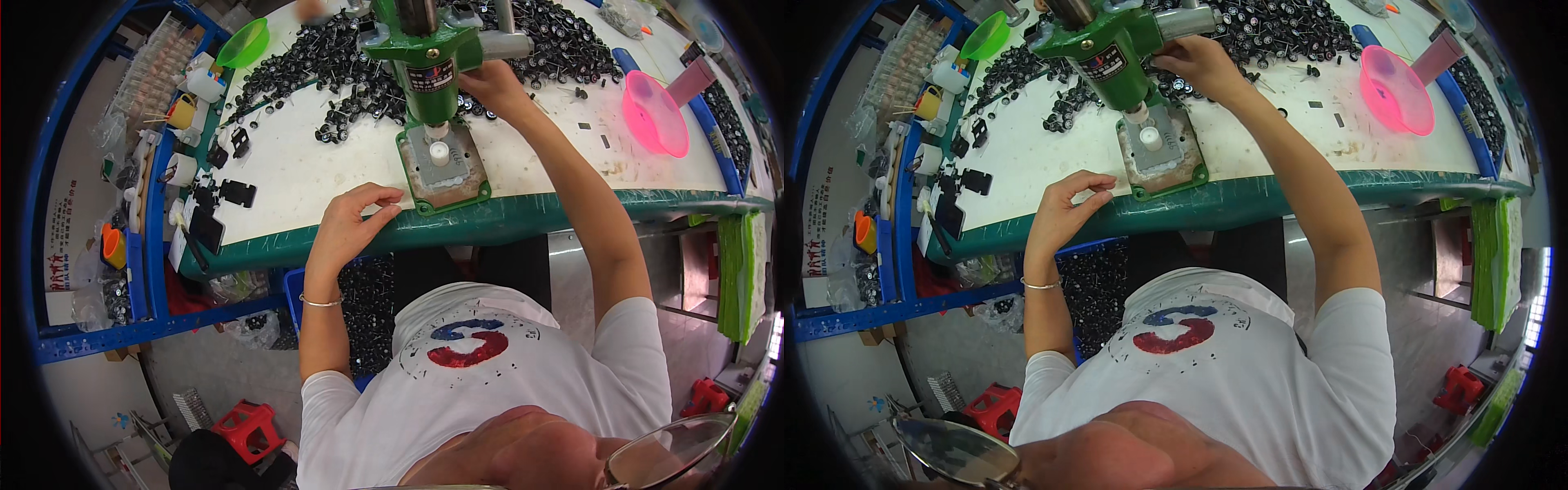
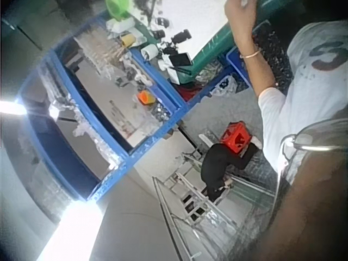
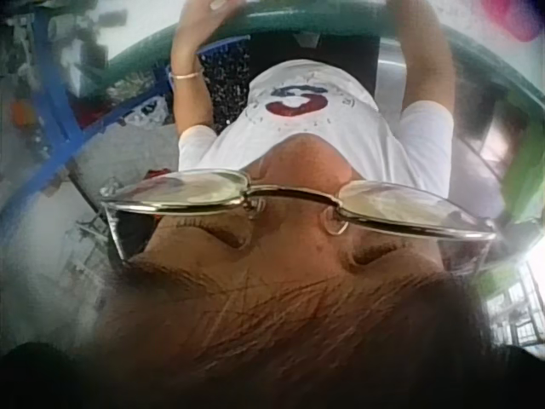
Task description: Using a manual press to assemble small plastic components in a factory setting.
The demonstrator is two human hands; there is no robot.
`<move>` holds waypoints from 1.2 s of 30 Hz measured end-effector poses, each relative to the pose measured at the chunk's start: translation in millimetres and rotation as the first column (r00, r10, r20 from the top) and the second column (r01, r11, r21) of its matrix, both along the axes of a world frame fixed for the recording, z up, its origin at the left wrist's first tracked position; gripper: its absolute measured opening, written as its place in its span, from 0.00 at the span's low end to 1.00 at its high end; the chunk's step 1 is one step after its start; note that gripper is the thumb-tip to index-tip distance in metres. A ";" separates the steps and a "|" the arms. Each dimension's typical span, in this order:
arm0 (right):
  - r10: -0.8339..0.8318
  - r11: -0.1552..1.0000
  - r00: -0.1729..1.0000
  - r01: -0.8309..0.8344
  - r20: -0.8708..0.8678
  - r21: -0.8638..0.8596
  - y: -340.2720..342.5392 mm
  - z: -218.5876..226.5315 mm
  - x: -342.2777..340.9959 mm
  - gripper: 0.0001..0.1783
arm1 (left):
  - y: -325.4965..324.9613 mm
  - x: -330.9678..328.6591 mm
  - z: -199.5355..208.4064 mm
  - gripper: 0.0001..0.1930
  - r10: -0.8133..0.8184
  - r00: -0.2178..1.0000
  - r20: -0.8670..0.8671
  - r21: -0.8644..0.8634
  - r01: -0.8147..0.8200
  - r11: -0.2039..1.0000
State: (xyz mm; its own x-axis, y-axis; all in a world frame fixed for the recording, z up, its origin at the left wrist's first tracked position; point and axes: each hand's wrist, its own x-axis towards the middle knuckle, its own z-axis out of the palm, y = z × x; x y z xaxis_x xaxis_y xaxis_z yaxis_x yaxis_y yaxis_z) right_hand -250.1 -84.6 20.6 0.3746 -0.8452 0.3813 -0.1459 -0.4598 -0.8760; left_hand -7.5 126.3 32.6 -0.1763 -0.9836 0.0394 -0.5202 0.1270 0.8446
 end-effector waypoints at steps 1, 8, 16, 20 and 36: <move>0.007 1.000 0.992 -0.007 -0.122 0.004 -0.4 11.0 8.3 0.11 | -1.3 1.5 -1.6 0.11 0.004 1.000 0.003 0.000 -0.004 1.000; -0.003 1.000 0.976 -0.003 -0.217 -0.027 -9.2 -9.4 -19.9 0.12 | -10.7 29.3 -21.8 0.09 0.200 0.978 -0.055 -0.019 -0.202 0.979; -0.235 0.943 0.797 0.049 -0.556 -0.328 25.1 -30.7 -70.6 0.12 | -49.3 43.7 -51.0 0.10 0.479 0.876 -0.063 -0.204 -0.481 0.853; -0.355 0.859 0.754 0.029 -0.553 -0.512 38.1 -45.1 -55.0 0.09 | -78.3 49.5 -70.3 0.13 0.521 0.844 0.127 -0.404 -0.435 0.805; -0.312 0.909 0.780 0.079 -0.542 -0.410 63.7 -50.0 -66.5 0.12 | -93.2 44.9 -60.8 0.10 0.682 0.672 0.289 -0.408 -0.558 0.723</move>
State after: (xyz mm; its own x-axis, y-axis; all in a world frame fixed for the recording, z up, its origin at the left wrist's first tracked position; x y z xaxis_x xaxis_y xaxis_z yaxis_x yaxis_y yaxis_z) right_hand -316.6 -20.9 -29.4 0.4621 -0.7794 0.4230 -0.6935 -0.6149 -0.3755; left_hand 37.4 33.1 -28.3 0.4110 -0.8265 0.3847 -0.8317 -0.1672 0.5294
